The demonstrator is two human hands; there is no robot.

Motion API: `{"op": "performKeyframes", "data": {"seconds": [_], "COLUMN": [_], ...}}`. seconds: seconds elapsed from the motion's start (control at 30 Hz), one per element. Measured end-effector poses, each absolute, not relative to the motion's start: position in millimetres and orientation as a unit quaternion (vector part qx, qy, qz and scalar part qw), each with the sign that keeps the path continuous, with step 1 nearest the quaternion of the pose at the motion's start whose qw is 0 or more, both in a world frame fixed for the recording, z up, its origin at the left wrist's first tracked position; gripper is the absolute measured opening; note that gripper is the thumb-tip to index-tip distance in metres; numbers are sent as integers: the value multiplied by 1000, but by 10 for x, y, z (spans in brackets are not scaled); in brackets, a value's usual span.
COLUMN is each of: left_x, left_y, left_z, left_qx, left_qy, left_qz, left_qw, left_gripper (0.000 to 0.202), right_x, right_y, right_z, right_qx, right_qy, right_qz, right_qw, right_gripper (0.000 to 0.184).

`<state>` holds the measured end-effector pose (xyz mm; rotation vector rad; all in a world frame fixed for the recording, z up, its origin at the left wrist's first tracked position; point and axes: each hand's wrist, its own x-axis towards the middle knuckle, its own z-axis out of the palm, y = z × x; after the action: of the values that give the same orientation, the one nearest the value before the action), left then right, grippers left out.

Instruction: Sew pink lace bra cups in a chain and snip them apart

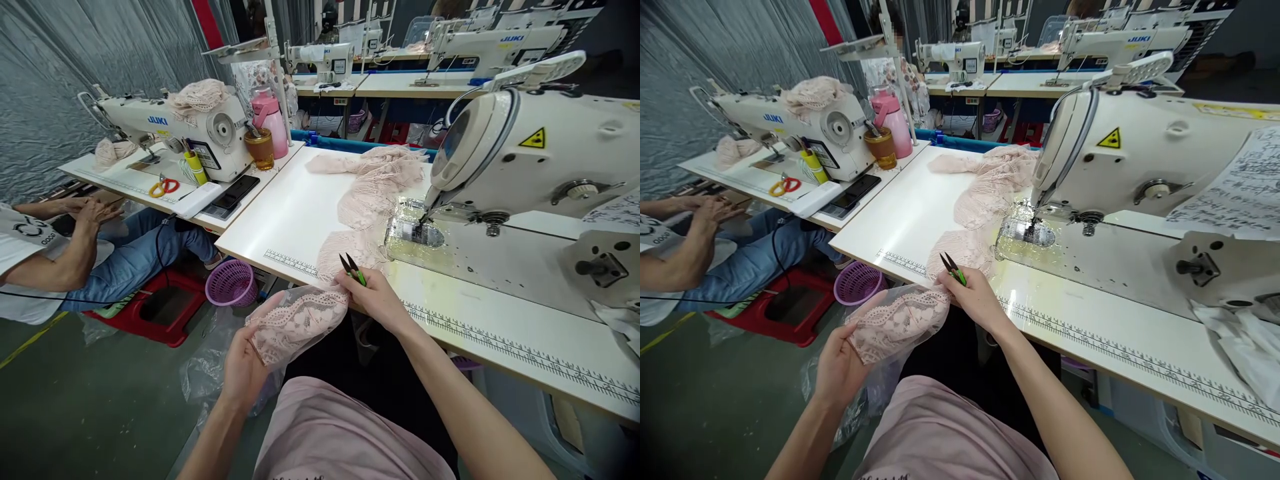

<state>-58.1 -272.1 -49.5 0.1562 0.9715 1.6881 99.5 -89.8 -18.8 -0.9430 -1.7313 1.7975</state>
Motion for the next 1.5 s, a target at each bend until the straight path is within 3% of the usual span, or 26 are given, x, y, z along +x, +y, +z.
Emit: {"op": "performKeyframes", "data": {"seconds": [0.3,0.47,0.67,0.8,0.93,1.03,1.2,1.33,1.5], "left_x": [-605,-612,-723,-778,-646,-449,-175,-123,-162], "left_y": [-2746,-2728,-2657,-2527,-2387,-2361,-2405,-2352,-2376], "left_z": [-560,-557,-645,-667,-706,-826,-947,-876,-867], "left_qx": [69,62,138,207,241,218,209,310,302], "left_qy": [430,440,483,587,605,573,491,510,526], "left_qz": [708,703,677,644,605,573,463,420,436], "left_qw": [556,556,538,445,459,544,708,684,665], "left_gripper": [54,53,55,47,42,47,53,28,27], "right_x": [1135,1458,1637,1598,1527,1471,1392,1485,1847], "right_y": [-883,-756,-679,-799,-1174,-1542,-1962,-2028,-1878], "right_z": [-153,-44,-207,-346,-419,-507,-656,-559,-481], "right_qx": [-336,-402,-382,-375,-263,-196,-189,-187,-240], "right_qy": [-651,-699,-845,-871,-907,-925,-851,-756,-677], "right_qz": [630,488,302,219,238,278,474,618,676], "right_qw": [259,334,222,229,227,172,124,107,164], "right_gripper": [44,32,31,21,34,41,35,33,38]}}
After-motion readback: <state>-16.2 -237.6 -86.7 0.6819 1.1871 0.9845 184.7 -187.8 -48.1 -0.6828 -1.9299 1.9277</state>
